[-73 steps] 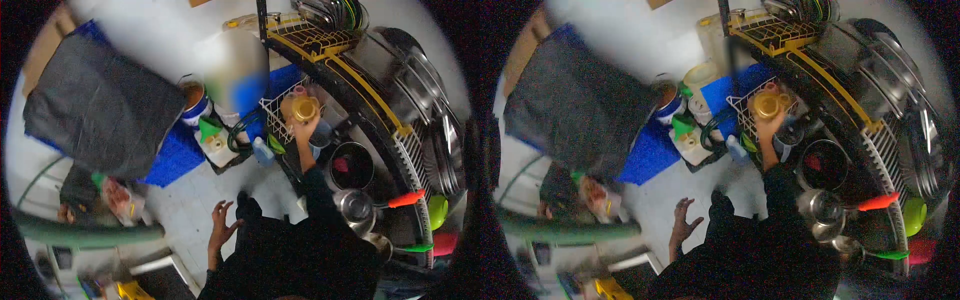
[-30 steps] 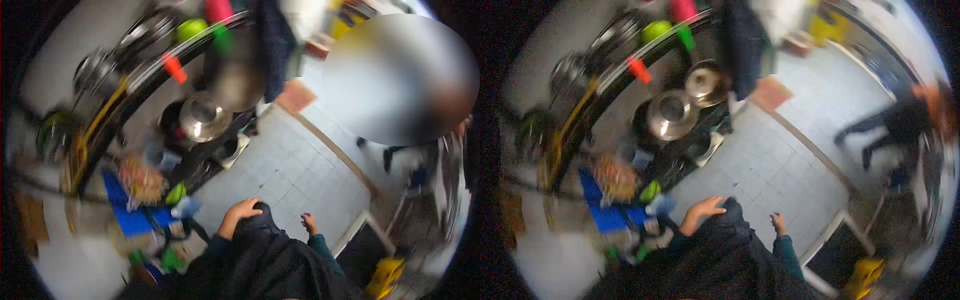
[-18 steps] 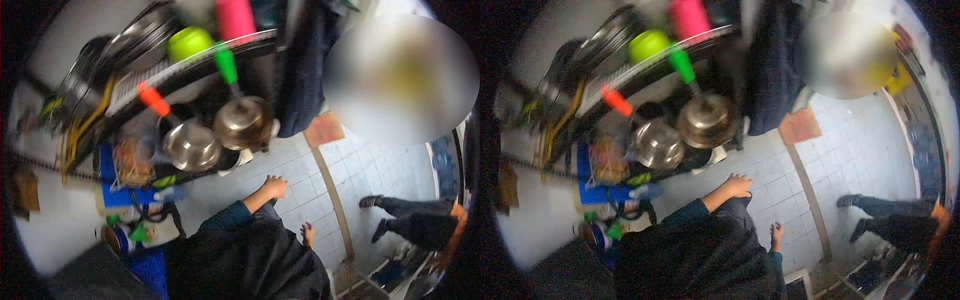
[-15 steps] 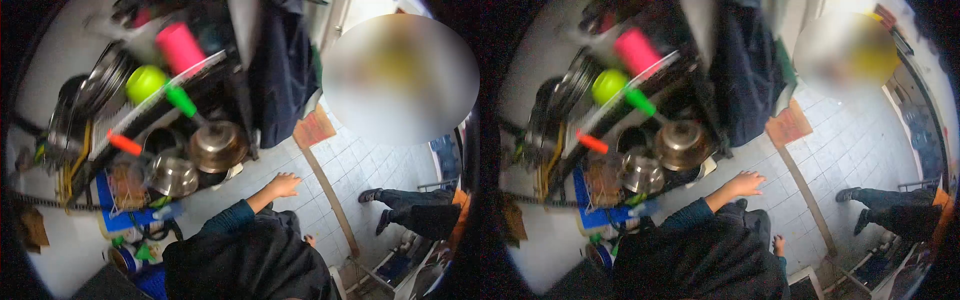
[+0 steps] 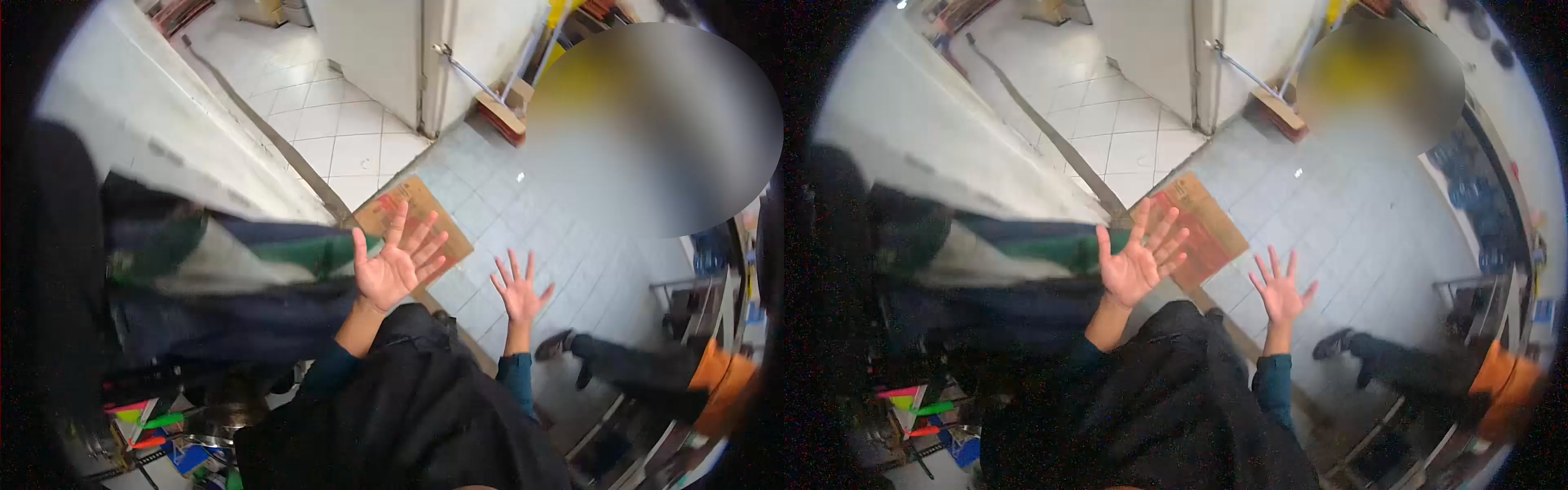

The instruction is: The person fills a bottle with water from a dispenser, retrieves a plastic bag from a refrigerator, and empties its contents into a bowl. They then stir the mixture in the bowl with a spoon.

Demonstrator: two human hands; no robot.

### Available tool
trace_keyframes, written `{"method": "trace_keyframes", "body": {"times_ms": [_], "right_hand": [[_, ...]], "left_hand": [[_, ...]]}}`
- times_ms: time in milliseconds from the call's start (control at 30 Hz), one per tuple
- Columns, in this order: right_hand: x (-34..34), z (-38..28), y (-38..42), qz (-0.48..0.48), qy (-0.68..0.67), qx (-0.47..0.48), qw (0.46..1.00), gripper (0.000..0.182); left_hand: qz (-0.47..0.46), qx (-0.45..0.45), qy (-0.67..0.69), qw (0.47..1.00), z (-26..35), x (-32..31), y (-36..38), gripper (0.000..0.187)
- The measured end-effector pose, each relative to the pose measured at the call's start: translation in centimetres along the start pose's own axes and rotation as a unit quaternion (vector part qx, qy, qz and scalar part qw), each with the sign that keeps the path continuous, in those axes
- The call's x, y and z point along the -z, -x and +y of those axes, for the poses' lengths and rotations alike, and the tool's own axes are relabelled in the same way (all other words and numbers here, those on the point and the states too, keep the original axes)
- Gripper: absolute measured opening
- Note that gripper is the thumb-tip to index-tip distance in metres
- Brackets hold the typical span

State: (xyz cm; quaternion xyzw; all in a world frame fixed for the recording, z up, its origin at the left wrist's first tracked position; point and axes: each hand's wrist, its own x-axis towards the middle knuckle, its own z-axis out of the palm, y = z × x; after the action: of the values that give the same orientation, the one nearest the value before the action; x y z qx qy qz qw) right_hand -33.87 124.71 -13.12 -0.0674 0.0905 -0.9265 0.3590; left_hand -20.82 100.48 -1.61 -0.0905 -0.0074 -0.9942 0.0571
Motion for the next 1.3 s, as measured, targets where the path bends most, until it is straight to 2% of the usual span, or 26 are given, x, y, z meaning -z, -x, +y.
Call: {"method": "trace_keyframes", "body": {"times_ms": [33, 67, 133, 200, 233, 267, 300, 333, 400, 433, 500, 533, 567, 600, 667, 733, 833, 900, 933, 967, 1000, 1033, 1067, 1200, 1233, 1300], "right_hand": [[-2.0, 0.0, -5.6, -0.063, 0.015, -0.050, 0.997, 0.072], [-2.8, 0.6, -10.4, -0.023, 0.081, -0.095, 0.992, 0.065], [-3.3, 1.4, -19.3, 0.042, 0.222, -0.170, 0.959, 0.051], [3.9, 3.1, -28.3, 0.040, 0.485, -0.207, 0.849, 0.026], [3.9, 4.6, -31.4, 0.108, 0.455, -0.215, 0.858, 0.015], [4.6, 5.5, -34.2, 0.163, 0.399, -0.235, 0.871, 0.013], [7.3, 6.0, -36.9, 0.177, 0.360, -0.246, 0.882, 0.012], [9.4, 6.2, -38.8, 0.209, 0.335, -0.246, 0.885, 0.010], [16.3, 5.4, -42.1, 0.170, 0.285, -0.246, 0.911, 0.009], [17.7, 5.5, -42.7, 0.307, 0.290, -0.200, 0.884, 0.014], [23.2, 4.0, -43.4, 0.447, 0.241, -0.230, 0.830, 0.033], [22.0, 3.3, -44.7, 0.494, 0.271, -0.256, 0.786, 0.032], [25.0, 2.4, -44.8, 0.426, 0.354, -0.273, 0.787, 0.033], [26.0, 2.1, -46.0, 0.410, 0.423, -0.297, 0.752, 0.033], [26.3, 2.1, -49.9, 0.365, 0.553, -0.340, 0.667, 0.032], [26.3, 2.4, -55.1, 0.215, 0.723, -0.352, 0.554, 0.031], [27.3, 4.3, -64.7, -0.066, 0.859, -0.241, 0.448, 0.030], [27.4, 8.5, -73.5, -0.151, 0.865, -0.218, 0.426, 0.030], [29.0, 11.7, -79.0, -0.219, 0.884, -0.205, 0.358, 0.022], [25.2, 15.9, -84.4, 0.028, 0.815, -0.357, 0.456, 0.020], [22.7, 19.2, -89.1, 0.016, 0.729, -0.405, 0.552, 0.017], [21.0, 22.6, -94.5, 0.029, 0.711, -0.466, 0.526, 0.018], [21.0, 26.5, -98.9, 0.024, 0.660, -0.474, 0.582, 0.018], [15.3, 42.3, -114.4, -0.128, 0.695, -0.424, 0.566, 0.022], [13.6, 45.7, -117.6, -0.158, 0.696, -0.422, 0.560, 0.024], [10.7, 51.5, -122.6, -0.120, 0.690, -0.434, 0.567, 0.027]], "left_hand": [[0.008, -0.022, -0.011, 1.000, 1.3, 0.2, -2.1, 0.071], [0.034, -0.050, -0.028, 0.998, 2.6, 0.0, -3.6, 0.066], [0.247, -0.150, -0.109, 0.951, 5.0, 2.6, -5.1, 0.051], [0.338, -0.250, -0.050, 0.906, 8.2, 7.1, -6.0, 0.016], [0.354, -0.278, -0.012, 0.893, 9.7, 7.5, -6.7, 0.002], [0.294, -0.269, -0.002, 0.917, 11.5, 9.8, -6.8, 0.007], [0.378, -0.311, 0.017, 0.872, 12.8, 10.5, -7.7, 0.013], [0.414, -0.331, 0.084, 0.844, 14.5, 11.4, -8.3, 0.012], [0.445, -0.371, 0.118, 0.806, 18.2, 15.2, -10.2, 0.013], [0.433, -0.395, 0.144, 0.797, 20.8, 15.5, -12.9, 0.012], [0.428, -0.434, 0.202, 0.766, 24.6, 15.0, -17.1, 0.011], [0.410, -0.437, 0.157, 0.785, 27.6, 14.5, -20.3, 0.009], [0.400, -0.432, 0.131, 0.798, 30.0, 14.1, -22.9, 0.008], [0.391, -0.427, 0.102, 0.809, 32.6, 13.5, -25.5, 0.007], [0.378, -0.398, 0.059, 0.834, 38.0, 14.2, -30.0, 0.005], [0.377, -0.368, 0.040, 0.849, 43.6, 14.8, -34.2, 0.004], [0.371, -0.360, 0.063, 0.853, 50.5, 16.6, -39.6, 0.004], [0.413, -0.381, 0.059, 0.825, 54.3, 16.7, -41.4, 0.005], [0.415, -0.383, 0.063, 0.823, 56.4, 16.4, -42.3, 0.007], [0.423, -0.394, 0.078, 0.812, 58.5, 16.3, -42.8, 0.008], [0.428, -0.406, 0.093, 0.802, 60.5, 16.1, -42.8, 0.008], [0.431, -0.418, 0.111, 0.792, 62.6, 16.1, -42.9, 0.009], [0.448, -0.452, 0.096, 0.765, 64.7, 16.0, -42.8, 0.009], [0.472, -0.591, 0.084, 0.649, 72.7, 16.5, -40.2, 0.009], [0.510, -0.614, 0.114, 0.591, 74.9, 18.0, -39.0, 0.010], [0.522, -0.646, 0.179, 0.528, 80.3, 20.5, -38.0, 0.013]]}}
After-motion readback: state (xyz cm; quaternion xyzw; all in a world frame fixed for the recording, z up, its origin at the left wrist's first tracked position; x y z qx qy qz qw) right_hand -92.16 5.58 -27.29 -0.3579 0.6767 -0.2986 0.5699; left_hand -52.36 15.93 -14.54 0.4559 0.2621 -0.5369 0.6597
